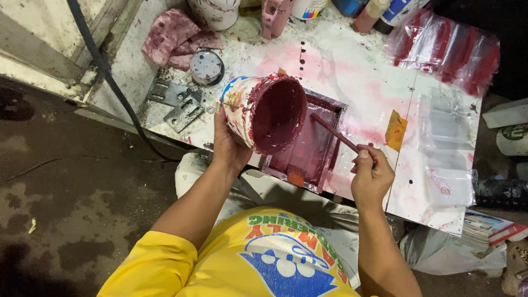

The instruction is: Stirring red ink in a container and applying it to a screen printing frame using a wooden stick.

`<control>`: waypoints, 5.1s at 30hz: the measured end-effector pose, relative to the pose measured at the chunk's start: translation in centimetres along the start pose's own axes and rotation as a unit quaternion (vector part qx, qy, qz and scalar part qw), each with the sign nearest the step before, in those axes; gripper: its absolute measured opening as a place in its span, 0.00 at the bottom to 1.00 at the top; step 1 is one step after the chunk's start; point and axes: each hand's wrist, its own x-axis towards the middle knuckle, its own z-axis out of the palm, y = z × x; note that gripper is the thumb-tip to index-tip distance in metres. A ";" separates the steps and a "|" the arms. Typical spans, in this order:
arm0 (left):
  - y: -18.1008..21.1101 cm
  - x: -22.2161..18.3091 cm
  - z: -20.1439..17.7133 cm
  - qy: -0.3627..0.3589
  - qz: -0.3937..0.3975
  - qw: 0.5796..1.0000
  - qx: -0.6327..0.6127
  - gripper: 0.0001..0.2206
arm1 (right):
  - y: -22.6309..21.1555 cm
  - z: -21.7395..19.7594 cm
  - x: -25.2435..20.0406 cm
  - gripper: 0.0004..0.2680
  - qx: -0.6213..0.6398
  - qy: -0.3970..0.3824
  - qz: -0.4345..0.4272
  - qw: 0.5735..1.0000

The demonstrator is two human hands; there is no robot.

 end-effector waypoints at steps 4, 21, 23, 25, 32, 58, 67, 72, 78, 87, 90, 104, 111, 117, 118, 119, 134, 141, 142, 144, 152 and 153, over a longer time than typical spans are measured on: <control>0.0 -0.3 0.4 -0.007 0.007 1.000 -0.008 0.28 | -0.8 -0.4 0.2 0.07 -0.031 -0.017 -0.047 0.998; -0.1 0.1 -0.5 -0.055 0.004 0.998 0.013 0.32 | -2.1 -0.3 0.6 0.08 -0.101 -0.064 -0.193 0.974; -0.1 0.2 -0.8 -0.056 0.003 0.998 0.010 0.31 | -2.3 -0.2 0.6 0.08 -0.108 -0.066 -0.198 0.972; -0.2 0.4 -0.8 -0.060 0.001 0.998 0.008 0.31 | -2.3 -0.2 0.7 0.07 -0.117 -0.065 -0.202 0.970; -0.2 0.1 -0.6 -0.047 -0.005 0.999 0.008 0.32 | -2.7 -0.1 1.0 0.07 -0.127 -0.078 -0.213 0.966; -0.7 0.5 -1.0 -0.048 -0.003 0.999 0.024 0.32 | -4.2 -0.9 1.5 0.07 -0.106 -0.067 -0.206 0.970; -0.6 -0.7 2.5 -0.002 -0.078 0.995 0.069 0.38 | -9.0 -5.3 -0.4 0.08 -0.042 0.063 -0.156 0.985; -3.0 -0.3 2.3 -0.068 -0.072 0.992 0.080 0.39 | -7.9 -4.1 -0.1 0.12 0.036 -0.019 -0.171 0.984; -4.4 -1.3 6.7 -0.052 -0.138 0.989 0.002 0.42 | -9.7 -2.7 1.2 0.38 0.250 -0.127 0.048 0.959; -7.0 -1.2 12.1 -0.105 -0.204 0.973 0.032 0.41 | -1.6 2.1 8.9 0.09 -0.333 -0.169 -0.295 0.880; -7.5 1.6 13.2 -0.080 -0.170 0.960 0.208 0.48 | 1.2 2.3 11.5 0.08 -0.236 -0.174 -0.190 0.937; -11.5 21.0 15.0 -0.056 0.114 0.720 0.682 0.16 | 4.6 5.8 19.6 0.15 -0.116 -0.243 0.142 0.952; -12.1 23.7 13.6 -0.063 0.077 0.744 0.661 0.18 | 4.8 5.5 20.0 0.16 -0.069 -0.236 0.175 0.954; -6.5 11.8 11.8 -0.130 0.192 0.754 0.614 0.16 | 1.5 2.3 11.4 0.14 -0.032 -0.067 0.031 0.997; -5.6 9.8 10.2 -0.130 0.198 0.754 0.613 0.16 | 1.0 1.8 9.1 0.14 -0.029 -0.067 0.026 0.997; -4.7 7.8 8.6 -0.181 0.298 0.726 0.593 0.12 | 0.5 1.2 6.8 0.11 -0.068 -0.122 -0.013 0.990; -1.1 -0.9 -6.8 -0.307 0.366 0.321 0.818 0.27 | -3.8 4.2 -6.3 0.11 -0.337 -0.281 -0.287 0.852; -1.3 -0.6 -5.4 -0.331 0.259 0.278 0.864 0.26 | -3.9 4.7 -6.4 0.05 -0.342 -0.259 -0.293 0.854; -1.3 -0.7 -5.0 -0.332 0.261 0.278 0.863 0.26 | -3.2 4.6 -6.3 0.05 -0.343 -0.258 -0.293 0.854; -1.2 -0.8 -4.1 -0.329 0.223 0.255 0.881 0.29 | -1.7 4.4 -6.0 0.07 -0.333 -0.270 -0.283 0.858; -1.4 -1.0 -2.4 -0.321 0.180 0.231 0.901 0.30 | -1.1 5.2 -1.3 0.05 -0.315 -0.352 -0.183 0.862; -1.3 -1.0 -2.2 -0.318 0.175 0.233 0.902 0.30 | -1.5 5.3 -0.4 0.05 -0.280 -0.390 -0.141 0.866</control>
